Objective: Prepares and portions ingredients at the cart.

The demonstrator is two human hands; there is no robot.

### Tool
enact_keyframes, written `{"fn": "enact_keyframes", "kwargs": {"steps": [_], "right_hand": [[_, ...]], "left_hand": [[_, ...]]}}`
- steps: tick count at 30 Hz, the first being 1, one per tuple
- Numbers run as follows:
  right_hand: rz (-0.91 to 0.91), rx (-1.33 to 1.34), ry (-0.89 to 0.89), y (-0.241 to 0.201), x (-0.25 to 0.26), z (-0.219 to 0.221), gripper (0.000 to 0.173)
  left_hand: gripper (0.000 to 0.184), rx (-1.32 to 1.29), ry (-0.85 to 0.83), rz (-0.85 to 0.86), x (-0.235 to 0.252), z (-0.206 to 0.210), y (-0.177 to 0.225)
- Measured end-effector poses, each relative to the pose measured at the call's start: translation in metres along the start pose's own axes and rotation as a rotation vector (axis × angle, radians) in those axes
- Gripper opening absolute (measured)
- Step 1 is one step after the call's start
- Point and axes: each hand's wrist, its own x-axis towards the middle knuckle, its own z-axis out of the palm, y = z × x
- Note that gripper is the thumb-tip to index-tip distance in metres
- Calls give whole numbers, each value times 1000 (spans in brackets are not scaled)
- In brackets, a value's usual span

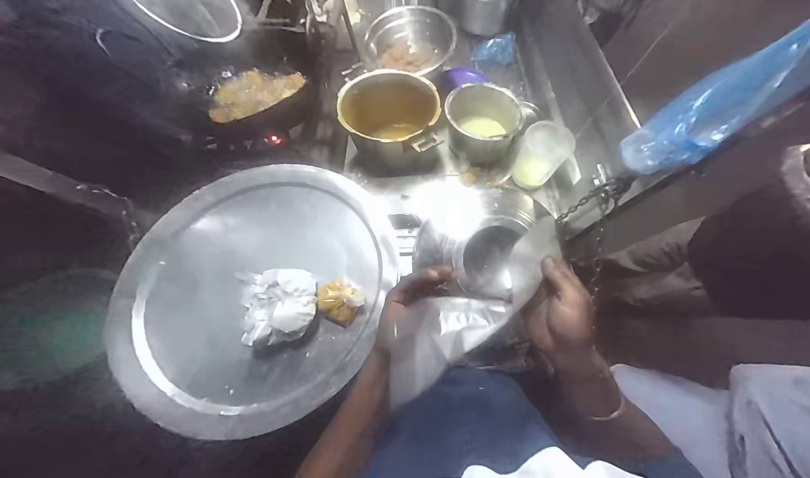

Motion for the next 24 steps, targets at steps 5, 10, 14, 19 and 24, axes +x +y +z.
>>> {"fn": "enact_keyframes", "kwargs": {"steps": [5, 10, 14, 19, 24], "right_hand": [[23, -24, 181, 15, 16, -18, 21], [54, -94, 184, 30, 27, -37, 21], [-132, -450, 143, 40, 43, -67, 39], [-307, -807, -346, 27, 17, -63, 43], [89, -659, -519, 46, 7, -48, 10]], "left_hand": [[29, 213, 20, 107, -8, 1, 3], [8, 438, 287, 19, -15, 6, 10], [15, 463, 533, -126, -10, 14, 8], [25, 630, 475, -392, -7, 24, -2], [10, 276, 323, -396, -15, 27, -23]]}}
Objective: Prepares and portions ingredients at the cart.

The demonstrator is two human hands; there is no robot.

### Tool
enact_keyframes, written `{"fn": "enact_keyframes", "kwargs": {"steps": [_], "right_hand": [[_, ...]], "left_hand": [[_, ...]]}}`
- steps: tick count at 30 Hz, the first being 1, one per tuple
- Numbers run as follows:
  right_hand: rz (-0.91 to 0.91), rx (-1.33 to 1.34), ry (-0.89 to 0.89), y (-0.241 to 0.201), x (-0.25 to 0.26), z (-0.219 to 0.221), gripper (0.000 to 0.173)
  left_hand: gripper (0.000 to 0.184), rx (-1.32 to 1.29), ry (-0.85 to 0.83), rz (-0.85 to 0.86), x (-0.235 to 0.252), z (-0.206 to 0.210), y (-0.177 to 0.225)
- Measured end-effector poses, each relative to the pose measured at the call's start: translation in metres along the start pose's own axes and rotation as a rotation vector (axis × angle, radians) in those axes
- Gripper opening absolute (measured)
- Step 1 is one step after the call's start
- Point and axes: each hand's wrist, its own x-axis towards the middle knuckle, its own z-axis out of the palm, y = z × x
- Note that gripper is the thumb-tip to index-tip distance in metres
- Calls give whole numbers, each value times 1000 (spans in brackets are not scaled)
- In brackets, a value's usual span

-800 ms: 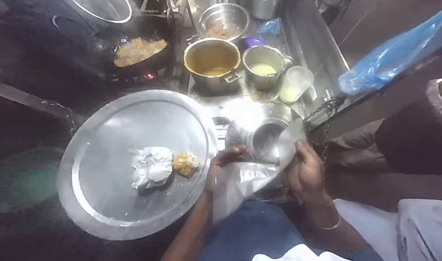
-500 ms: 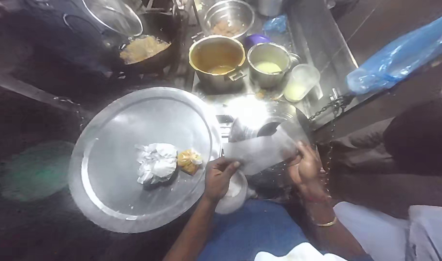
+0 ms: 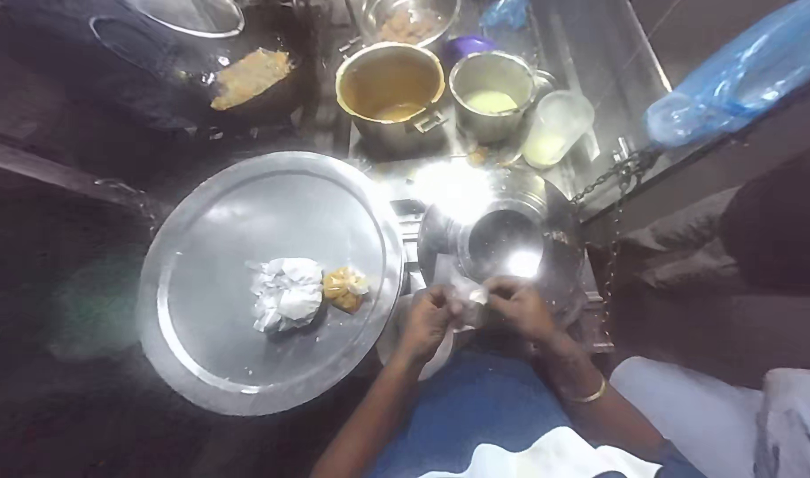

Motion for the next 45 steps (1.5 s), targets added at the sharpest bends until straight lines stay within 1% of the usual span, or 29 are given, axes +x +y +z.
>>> {"fn": "enact_keyframes", "kwargs": {"steps": [2, 5, 8, 10, 12, 13, 15, 17, 18, 19, 20, 22, 23, 24, 25, 27, 28, 29, 30, 31, 33, 34, 35, 36, 37, 39, 40, 42, 45], "right_hand": [[106, 245, 96, 4, 7, -6, 15], [253, 844, 73, 11, 7, -13, 28], [317, 1112, 6, 5, 4, -5, 37], [312, 1110, 40, 1, 7, -1, 40], [313, 936, 200, 0, 19, 1, 39], [301, 807, 257, 4, 24, 0, 35], [235, 556, 243, 8, 31, -2, 27], [70, 273, 221, 7, 38, -5, 16], [-64, 115, 226, 6, 40, -10, 23], [-223, -28, 249, 7, 42, -18, 39], [-384, -123, 290, 5, 46, -27, 44], [-635, -204, 275, -14, 55, -40, 20], [-692, -271, 206, -23, 61, -42, 11], [-680, -410, 116, -28, 69, -43, 11], [-590, -610, 5, -29, 80, -44, 13], [-274, -939, -243, -33, 102, -47, 23], [-98, -1012, -384, -40, 117, -51, 28], [35, -1029, -516, -49, 131, -57, 31], [70, -1027, -640, -56, 146, -69, 31], [12, -982, -751, -61, 163, -86, 31], [-182, -656, -842, -69, 208, -130, 26], [-215, -436, -800, -71, 236, -149, 22], [-208, -291, -636, -72, 267, -163, 19], [-215, -294, -409, -70, 306, -173, 19], [-193, -461, -194, -65, 353, -184, 25], [11, -879, 79, -36, 443, -202, 37], [146, -1052, 124, -18, 473, -209, 42], [357, -1252, 88, 10, 510, -216, 37], [449, -1337, 25, 37, 552, -216, 33]], "left_hand": [[7, -332, -2, 85, -1, -10, -10], [32, -652, -143, 203, -7, -22, -18], [42, -581, -252, 140, -9, -28, -25], [44, -157, -296, 111, -7, -37, -19], [41, 446, -175, 77, -4, -29, 3], [30, 599, -72, 100, -2, -19, 13], [8, 473, 109, 167, 10, -3, 24], [21, 228, 229, 200, 32, 7, 26], [26, 161, 271, 191, 40, 12, 25], [28, 142, 298, 187, 47, 16, 25], [31, 145, 313, 190, 53, 21, 26], [32, 150, 315, 216, 67, 31, 22], [31, 106, 284, 224, 74, 34, 19], [31, 46, 241, 215, 80, 37, 16], [30, -18, 201, 185, 86, 42, 15], [16, -117, 133, 123, 101, 55, 19], [16, -91, 102, 101, 110, 56, 23], [38, -16, 114, 74, 119, 55, 26], [53, 84, 149, 54, 127, 51, 28], [59, 187, 191, 48, 134, 46, 29], [55, 286, 241, 88, 149, 32, 29], [50, 266, 260, 89, 154, 29, 31], [47, 218, 278, 79, 158, 28, 33], [45, 175, 297, 75, 163, 29, 36], [43, 137, 326, 77, 170, 32, 40], [34, 76, 398, 101, 185, 39, 47], [31, 53, 408, 122, 193, 41, 49], [29, 37, 383, 179, 209, 39, 52], [27, -2, 404, 226, 228, 33, 52]]}}
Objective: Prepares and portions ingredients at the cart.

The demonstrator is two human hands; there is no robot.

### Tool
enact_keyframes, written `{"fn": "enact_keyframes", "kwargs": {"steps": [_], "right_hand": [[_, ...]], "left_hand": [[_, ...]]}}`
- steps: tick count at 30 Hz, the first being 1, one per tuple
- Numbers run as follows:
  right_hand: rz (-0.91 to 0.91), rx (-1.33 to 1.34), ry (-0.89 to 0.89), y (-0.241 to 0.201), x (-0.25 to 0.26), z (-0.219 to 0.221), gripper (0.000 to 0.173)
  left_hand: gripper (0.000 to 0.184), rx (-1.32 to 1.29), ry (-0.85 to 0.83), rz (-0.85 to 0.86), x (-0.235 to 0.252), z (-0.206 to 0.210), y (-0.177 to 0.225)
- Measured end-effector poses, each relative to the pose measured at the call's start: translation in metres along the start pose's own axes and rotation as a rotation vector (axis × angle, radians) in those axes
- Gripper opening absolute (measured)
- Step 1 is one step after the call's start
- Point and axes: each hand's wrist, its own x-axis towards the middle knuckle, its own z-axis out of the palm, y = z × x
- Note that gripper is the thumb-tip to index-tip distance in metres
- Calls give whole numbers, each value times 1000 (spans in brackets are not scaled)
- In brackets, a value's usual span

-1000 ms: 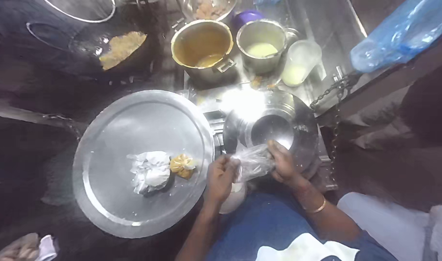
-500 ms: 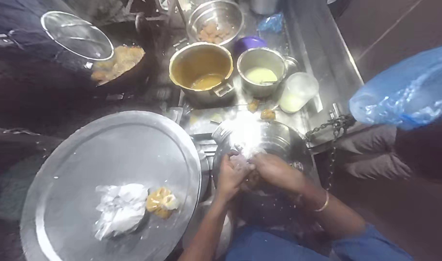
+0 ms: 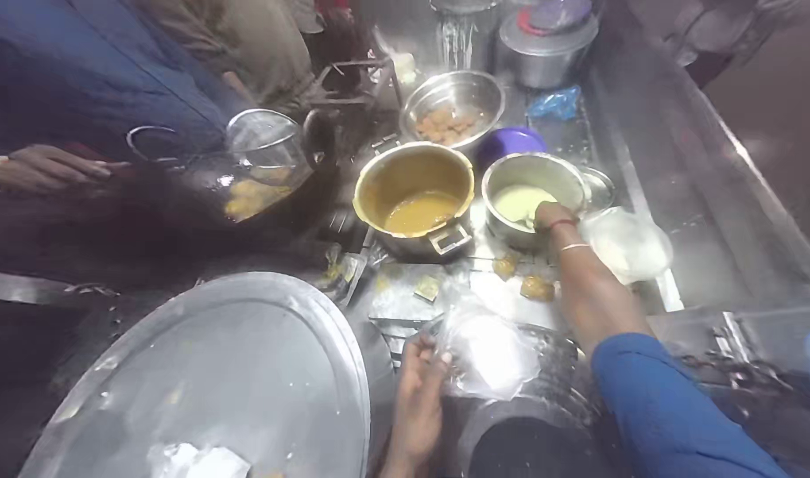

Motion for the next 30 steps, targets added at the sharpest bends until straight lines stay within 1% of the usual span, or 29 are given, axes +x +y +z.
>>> {"fn": "enact_keyframes", "kwargs": {"steps": [3, 5, 7, 9, 11, 13, 15, 18, 20, 22, 24, 25, 27, 30], "right_hand": [[-50, 47, 25, -5, 25, 8, 29], [-100, 50, -14, -2, 32, 9, 28], [-151, -24, -68, 7, 42, 0, 25], [-137, -141, -104, 18, 38, -17, 25], [-63, -246, -95, 26, 27, -35, 24], [26, -255, -29, 30, 16, -44, 28], [80, -196, 58, 30, 15, -44, 30], [51, -93, 142, 32, 38, -25, 30], [-27, -24, 103, 34, 53, -9, 27], [-95, 14, -6, 37, 67, -4, 25], [-77, 2, -105, 38, 71, -10, 23], [-69, -47, -126, 38, 66, -17, 22], [-59, -144, -83, 37, 44, -31, 24], [5, -158, 52, 37, 29, -36, 29]], "left_hand": [[20, -6, 75, -5, 10, 4, -6], [14, -24, 97, -1, 17, 5, -11], [11, -58, 103, 14, 24, 5, -15], [11, -84, 90, 15, 28, 4, -13], [10, -105, 73, 17, 31, 5, -10], [14, -103, 83, 20, 34, 7, -6], [19, -108, 82, 33, 37, 8, -4], [25, -167, 72, 36, 38, 9, -6], [27, -200, 79, 29, 38, 10, -9], [29, -219, 62, 23, 40, 10, -11], [30, -247, 59, 16, 42, 12, -10], [32, -256, 66, 11, 43, 14, -10], [39, -287, 61, 6, 42, 16, -10], [52, -297, 66, -14, 44, 24, -17]]}}
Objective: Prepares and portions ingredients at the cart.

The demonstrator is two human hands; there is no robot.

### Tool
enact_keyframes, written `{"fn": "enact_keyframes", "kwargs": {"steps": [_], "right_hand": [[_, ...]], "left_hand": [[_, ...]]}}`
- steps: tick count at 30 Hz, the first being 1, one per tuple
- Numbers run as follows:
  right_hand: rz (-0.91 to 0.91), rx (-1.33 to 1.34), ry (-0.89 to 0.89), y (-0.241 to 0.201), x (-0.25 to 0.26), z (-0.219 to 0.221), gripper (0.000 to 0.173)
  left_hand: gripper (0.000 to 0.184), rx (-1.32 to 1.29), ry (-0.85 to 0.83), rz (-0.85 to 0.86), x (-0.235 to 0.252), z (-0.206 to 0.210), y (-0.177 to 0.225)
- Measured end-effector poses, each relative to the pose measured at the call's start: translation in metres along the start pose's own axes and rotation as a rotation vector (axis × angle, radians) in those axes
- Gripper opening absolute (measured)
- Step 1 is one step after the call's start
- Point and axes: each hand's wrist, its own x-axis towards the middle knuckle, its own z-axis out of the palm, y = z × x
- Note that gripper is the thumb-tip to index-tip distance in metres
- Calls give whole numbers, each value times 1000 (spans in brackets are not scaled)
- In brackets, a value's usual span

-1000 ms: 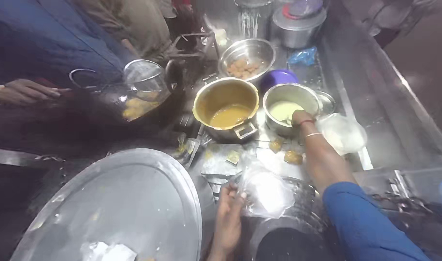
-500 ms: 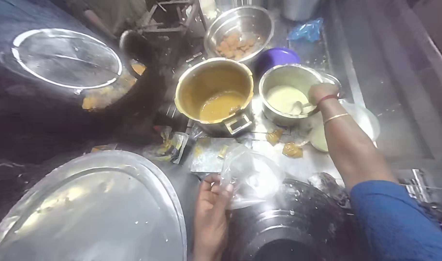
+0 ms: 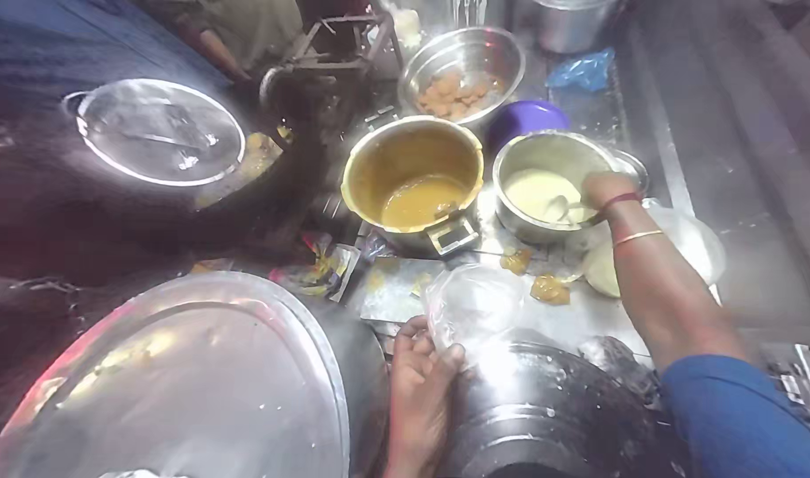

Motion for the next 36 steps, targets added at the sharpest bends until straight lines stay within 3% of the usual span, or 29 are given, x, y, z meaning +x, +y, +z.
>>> {"fn": "enact_keyframes", "kwargs": {"steps": [5, 13, 22, 29, 36], "right_hand": [[-18, 104, 12, -6, 32, 31, 29], [-176, 423, -178, -7, 52, 58, 27], [-162, 747, -175, 30, -10, 14, 27], [-221, 841, -122, 53, -79, -45, 24], [-303, 824, -74, 77, -136, -72, 22]], "left_hand": [[65, 47, -44, -41, 9, 4, -13], [61, 20, -29, -91, 15, 12, -21], [50, 30, -6, -182, 30, 53, -16], [31, 14, 27, -237, 98, 107, -27], [24, -28, 31, -280, 158, 151, -52]]}}
